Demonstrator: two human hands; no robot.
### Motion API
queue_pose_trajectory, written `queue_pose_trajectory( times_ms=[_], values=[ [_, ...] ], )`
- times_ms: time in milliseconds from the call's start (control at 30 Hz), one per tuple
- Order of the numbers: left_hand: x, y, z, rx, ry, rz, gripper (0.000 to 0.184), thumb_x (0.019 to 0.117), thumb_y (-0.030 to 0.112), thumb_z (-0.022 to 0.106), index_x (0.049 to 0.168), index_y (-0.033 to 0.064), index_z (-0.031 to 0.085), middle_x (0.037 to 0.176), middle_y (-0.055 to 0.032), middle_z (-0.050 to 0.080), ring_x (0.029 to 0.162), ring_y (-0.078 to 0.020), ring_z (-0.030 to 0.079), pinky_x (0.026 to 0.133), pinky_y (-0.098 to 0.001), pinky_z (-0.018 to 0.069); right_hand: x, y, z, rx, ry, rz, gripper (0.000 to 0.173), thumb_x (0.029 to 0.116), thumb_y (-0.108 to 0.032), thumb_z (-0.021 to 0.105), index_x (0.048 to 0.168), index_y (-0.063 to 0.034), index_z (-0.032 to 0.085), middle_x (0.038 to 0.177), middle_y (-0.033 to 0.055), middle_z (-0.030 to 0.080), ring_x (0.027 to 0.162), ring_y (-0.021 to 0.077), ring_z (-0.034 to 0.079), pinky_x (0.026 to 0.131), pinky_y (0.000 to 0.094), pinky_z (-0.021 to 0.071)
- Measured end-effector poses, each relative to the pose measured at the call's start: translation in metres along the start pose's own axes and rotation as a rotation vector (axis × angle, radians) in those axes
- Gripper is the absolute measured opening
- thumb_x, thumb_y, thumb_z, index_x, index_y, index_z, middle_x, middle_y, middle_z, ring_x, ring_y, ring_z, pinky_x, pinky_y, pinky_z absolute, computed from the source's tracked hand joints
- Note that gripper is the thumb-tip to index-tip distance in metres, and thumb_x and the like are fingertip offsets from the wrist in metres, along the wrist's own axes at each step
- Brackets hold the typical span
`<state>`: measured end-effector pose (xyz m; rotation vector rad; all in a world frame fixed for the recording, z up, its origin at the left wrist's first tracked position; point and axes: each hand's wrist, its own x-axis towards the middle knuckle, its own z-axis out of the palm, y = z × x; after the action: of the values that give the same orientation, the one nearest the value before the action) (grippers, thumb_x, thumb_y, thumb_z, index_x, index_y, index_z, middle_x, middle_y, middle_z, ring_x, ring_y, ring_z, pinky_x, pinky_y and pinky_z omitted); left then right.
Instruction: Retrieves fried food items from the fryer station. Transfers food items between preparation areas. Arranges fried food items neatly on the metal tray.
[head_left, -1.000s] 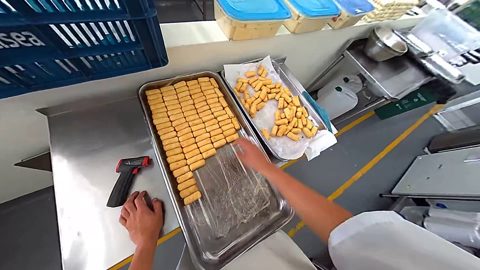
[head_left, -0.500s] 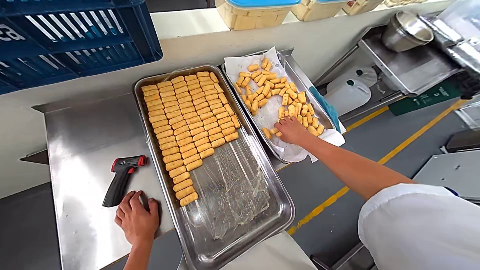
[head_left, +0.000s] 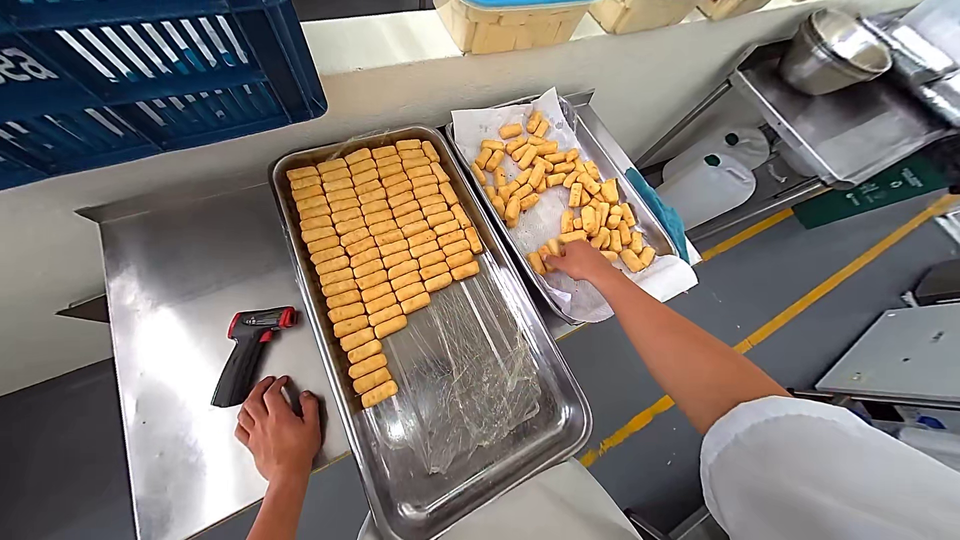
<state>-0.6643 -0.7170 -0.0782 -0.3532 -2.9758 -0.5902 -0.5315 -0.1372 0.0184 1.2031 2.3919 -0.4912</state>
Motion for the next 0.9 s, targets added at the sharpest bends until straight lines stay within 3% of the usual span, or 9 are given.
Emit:
queue_pose_trajectory(
  times_ms=[67,133,200,267,467,700,900],
  values=[
    [0.001,0.001,0.001,-0.004,0.002,-0.005,0.060,0.0946,0.046,0.039,0.131,0.0049,0.063,0.147,-0.0218,0.053,0.139,-0.0458,0.045,0.111,-0.0642,0.0295,0.003,0.000,-0.001,-0.011,0.012,-0.035,0.071,0.1027,-0.061,0.049,0.109,0.0065,0.069,0.105,0.0301,0.068,0.101,0.0465,0.067,0.087,0.0682,0.0501],
    [0.000,0.001,0.000,-0.004,-0.007,-0.014,0.060,0.0944,0.046,0.039,0.132,0.0050,0.062,0.147,-0.0209,0.053,0.139,-0.0456,0.044,0.112,-0.0646,0.0284,0.002,-0.002,-0.002,-0.015,0.088,-0.105,0.068,0.1040,-0.056,0.050,0.131,0.0048,0.062,0.125,0.0306,0.064,0.118,0.0473,0.062,0.098,0.0677,0.0472],
    [0.000,0.001,-0.001,-0.007,-0.006,-0.016,0.060,0.0942,0.047,0.039,0.131,0.0048,0.063,0.147,-0.0212,0.053,0.139,-0.0458,0.044,0.112,-0.0648,0.0284,0.006,-0.002,0.002,-0.035,0.114,-0.179,0.072,0.1029,-0.057,0.052,0.150,-0.0030,0.049,0.141,0.0300,0.055,0.128,0.0487,0.056,0.103,0.0675,0.0457],
    [0.000,0.001,-0.002,-0.009,-0.007,-0.014,0.060,0.0944,0.046,0.039,0.131,0.0043,0.062,0.147,-0.0217,0.053,0.139,-0.0462,0.045,0.112,-0.0649,0.0287,0.008,-0.005,0.006,-0.060,0.085,-0.206,0.076,0.1000,-0.062,0.054,0.157,-0.0132,0.042,0.147,0.0298,0.050,0.131,0.0506,0.052,0.101,0.0693,0.0452],
    [0.000,0.001,-0.003,-0.017,0.009,-0.007,0.058,0.0944,0.044,0.040,0.130,0.0039,0.063,0.146,-0.0220,0.054,0.138,-0.0458,0.045,0.112,-0.0642,0.0293,0.004,-0.023,0.015,-0.088,-0.016,-0.071,0.078,0.0849,-0.046,0.080,0.151,-0.0213,0.046,0.145,0.0313,0.046,0.123,0.0517,0.055,0.089,0.0696,0.0497],
    [-0.001,0.001,-0.002,-0.007,-0.004,-0.008,0.054,0.0947,0.040,0.044,0.130,0.0028,0.063,0.146,-0.0232,0.053,0.138,-0.0453,0.046,0.112,-0.0640,0.0307,0.006,-0.020,0.025,0.002,0.084,-0.088,0.070,0.0850,-0.041,0.081,0.144,-0.0138,0.053,0.138,0.0337,0.052,0.122,0.0532,0.056,0.089,0.0702,0.0495],
    [-0.001,0.000,-0.002,0.005,-0.023,-0.012,0.051,0.0951,0.039,0.044,0.129,0.0059,0.063,0.147,-0.0197,0.052,0.136,-0.0436,0.047,0.110,-0.0636,0.0321,0.009,-0.016,0.032,-0.045,0.111,-0.095,0.069,0.0861,-0.041,0.081,0.145,-0.0166,0.054,0.141,0.0357,0.048,0.123,0.0575,0.053,0.088,0.0729,0.0481]
  ],
)
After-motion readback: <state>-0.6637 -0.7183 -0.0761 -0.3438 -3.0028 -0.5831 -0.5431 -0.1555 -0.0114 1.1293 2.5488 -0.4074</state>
